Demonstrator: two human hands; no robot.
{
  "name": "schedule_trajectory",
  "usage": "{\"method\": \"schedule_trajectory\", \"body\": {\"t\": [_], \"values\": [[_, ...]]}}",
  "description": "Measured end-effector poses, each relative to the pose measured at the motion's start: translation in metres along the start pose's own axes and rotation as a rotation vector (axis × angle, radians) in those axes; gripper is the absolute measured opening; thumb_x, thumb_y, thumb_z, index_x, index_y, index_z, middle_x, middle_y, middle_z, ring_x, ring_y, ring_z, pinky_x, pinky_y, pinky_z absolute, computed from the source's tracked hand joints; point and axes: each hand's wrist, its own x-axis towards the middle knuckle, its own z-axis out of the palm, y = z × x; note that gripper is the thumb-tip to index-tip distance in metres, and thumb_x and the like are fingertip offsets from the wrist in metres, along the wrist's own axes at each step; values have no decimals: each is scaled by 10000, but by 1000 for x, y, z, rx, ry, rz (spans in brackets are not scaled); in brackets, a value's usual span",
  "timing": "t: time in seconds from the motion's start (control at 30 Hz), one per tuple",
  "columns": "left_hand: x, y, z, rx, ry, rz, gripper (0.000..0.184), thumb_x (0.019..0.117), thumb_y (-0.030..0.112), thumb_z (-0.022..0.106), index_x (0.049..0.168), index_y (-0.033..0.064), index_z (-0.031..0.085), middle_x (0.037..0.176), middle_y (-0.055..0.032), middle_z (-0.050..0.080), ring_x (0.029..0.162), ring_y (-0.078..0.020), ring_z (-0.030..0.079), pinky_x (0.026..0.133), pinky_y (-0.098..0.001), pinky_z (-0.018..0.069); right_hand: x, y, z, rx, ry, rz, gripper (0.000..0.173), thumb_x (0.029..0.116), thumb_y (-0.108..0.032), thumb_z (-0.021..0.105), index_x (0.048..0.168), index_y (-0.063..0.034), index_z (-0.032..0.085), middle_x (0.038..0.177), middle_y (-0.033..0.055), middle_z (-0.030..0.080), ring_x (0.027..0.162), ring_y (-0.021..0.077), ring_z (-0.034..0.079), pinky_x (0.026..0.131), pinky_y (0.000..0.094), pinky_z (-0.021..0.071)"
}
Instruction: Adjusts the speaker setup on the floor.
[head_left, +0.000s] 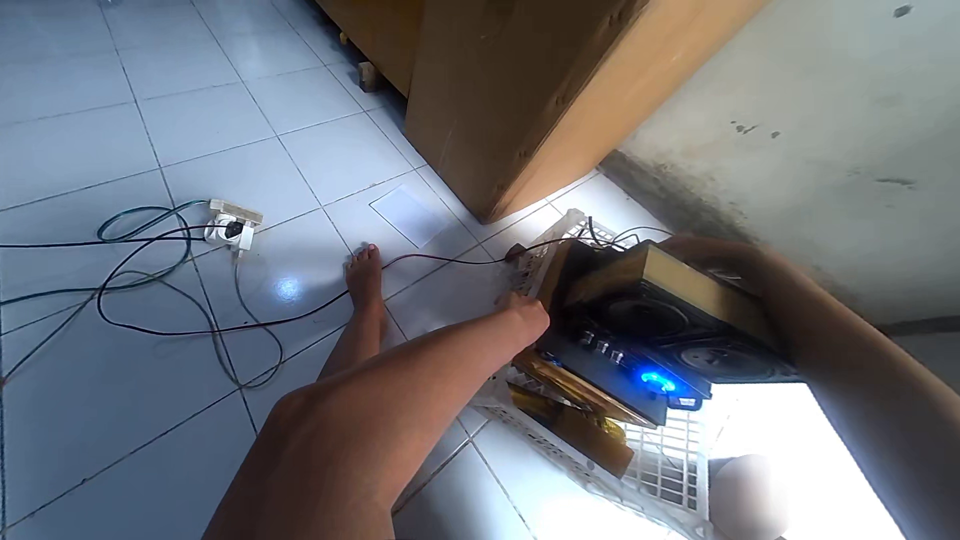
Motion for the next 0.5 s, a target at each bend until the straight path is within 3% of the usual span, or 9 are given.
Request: {"method": "schedule_trajectory", "body": {"t": [0.13,0.23,0.33,0.43,0.5], "values": [[1,2,-2,7,-10,-11,412,1063,-36,377,1464,-130,385,1427,-310,502,1308,-443,530,1041,-545,449,-2,3,1,55,39,10,265,1073,-7,436,1257,152,544,1174,259,578,979,166,524,936,332,423],[3,5,-3,4,-20,-23,416,1061,-37,381,1467,-129,385,1436,-310,495,1314,-448,524,1038,-555,449,1,3,2,12,61,-12,287,1060,13,463,1275,184,546,1278,361,551,1130,317,541,1040,436,396],[3,6,-4,-14,-21,-31,439,1052,-43,402,1482,-130,373,1455,-315,482,1329,-458,510,1050,-568,439,5,6,-2,-77,81,-79,369,1024,35,527,1369,164,513,1374,417,508,1279,503,511,1115,551,350],[3,6,-4,6,-15,-26,457,1046,-44,418,1492,-127,360,1466,-311,477,1341,-450,505,1064,-559,431,4,10,-3,-47,145,-63,509,1001,-23,617,1458,109,434,1363,407,520,1244,504,544,1085,567,388],[3,6,-4,16,-12,-27,493,1039,-51,434,1515,-120,326,1471,-313,470,1350,-451,496,1078,-558,418,-2,12,-6,-6,175,-48,511,1003,-49,634,1448,109,437,1329,392,551,1204,476,579,1062,552,419]]}}
